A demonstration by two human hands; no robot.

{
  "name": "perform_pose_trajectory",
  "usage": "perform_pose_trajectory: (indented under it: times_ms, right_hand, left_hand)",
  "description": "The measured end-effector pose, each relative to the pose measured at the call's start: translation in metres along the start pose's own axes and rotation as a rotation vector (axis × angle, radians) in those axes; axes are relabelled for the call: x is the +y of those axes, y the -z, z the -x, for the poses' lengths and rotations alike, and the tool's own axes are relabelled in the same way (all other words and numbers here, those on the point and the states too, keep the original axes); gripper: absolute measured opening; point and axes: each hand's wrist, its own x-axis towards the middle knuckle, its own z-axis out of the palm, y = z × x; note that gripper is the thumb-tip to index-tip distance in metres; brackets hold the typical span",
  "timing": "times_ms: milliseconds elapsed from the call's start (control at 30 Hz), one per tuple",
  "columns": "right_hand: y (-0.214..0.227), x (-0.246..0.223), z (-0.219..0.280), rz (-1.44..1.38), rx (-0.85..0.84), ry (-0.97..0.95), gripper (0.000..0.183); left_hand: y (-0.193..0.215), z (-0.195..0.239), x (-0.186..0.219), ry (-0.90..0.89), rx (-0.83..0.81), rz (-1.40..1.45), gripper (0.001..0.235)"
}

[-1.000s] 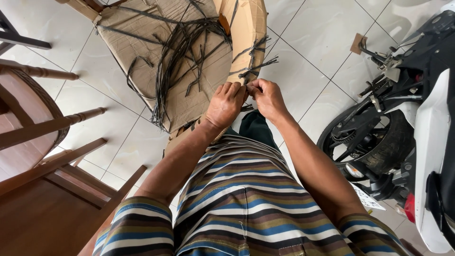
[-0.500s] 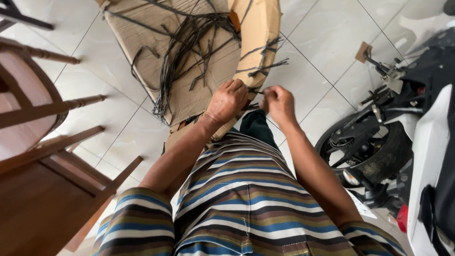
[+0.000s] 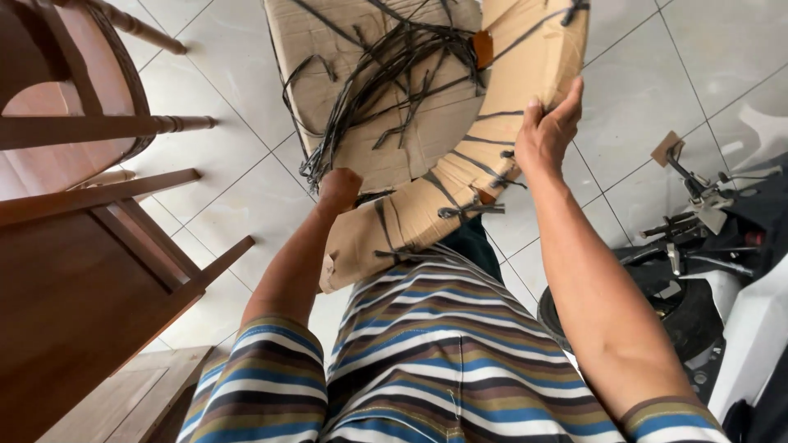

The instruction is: Wrapping a wooden chair frame with protective cardboard and securing it with plastic ties.

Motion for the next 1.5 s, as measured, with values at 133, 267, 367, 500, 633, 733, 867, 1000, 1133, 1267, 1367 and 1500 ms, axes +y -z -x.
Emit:
perform_pose_trajectory:
  times_ms: [133,267,367,500,633,733,867,1000,1133,1267,1367,1500]
  right_hand:
    - [-0.016,0.002,0.01,0.204,0.151,0.101,0.07]
    - [-0.018,0.004,0.01,0.258,0.2,0.104,0.064]
    - [-0.019,0.003,0.011,0.279,0.238,0.153,0.062]
    - [-0.015,-0.01,0.016,0.27,0.235,0.185,0.061]
    - [-0.015,-0.026,0.018,0.287,0.232,0.183,0.06]
    - [-0.014,-0.03,0.02,0.269,0.221,0.184,0.058]
    - [-0.012,-0.036,0.02,0.243,0.218,0.186,0.058]
    - [-0.011,-0.036,0.02,0.21,0.213,0.179,0.058]
    - [-0.012,-0.028,0.018,0.173,0.21,0.186,0.058]
    - [-0.013,-0.018,0.017,0.16,0.211,0.169,0.06]
    - [-0.016,-0.008,0.014,0.145,0.223,0.172,0.061]
    - [-0.018,-0.005,0.011,0.172,0.26,0.191,0.065]
  left_hand:
    - [-0.089,-0.026,-0.051,0.23,0.143,0.097,0.018]
    - [-0.106,-0.038,-0.086,0.672,0.189,0.749,0.027]
    - [-0.111,-0.057,-0.101,0.83,0.206,0.959,0.029]
    - [-0.06,-0.068,-0.1,0.903,0.284,0.983,0.033]
    - [-0.014,-0.085,-0.096,0.91,0.276,1.093,0.048]
    - [-0.012,-0.098,-0.093,0.851,0.275,0.945,0.048]
    - [-0.002,-0.102,-0.086,0.868,0.399,0.729,0.03]
    - [0.022,-0.083,-0.078,0.772,0.586,0.77,0.018]
    - [0.097,-0.042,-0.064,0.568,0.77,1.057,0.014]
    - [0.16,-0.01,-0.055,0.247,0.818,1.443,0.026]
    - [0.219,0.022,-0.036,0.147,0.82,1.802,0.041]
    - [0.259,0.043,-0.021,0.034,0.803,2.42,0.048]
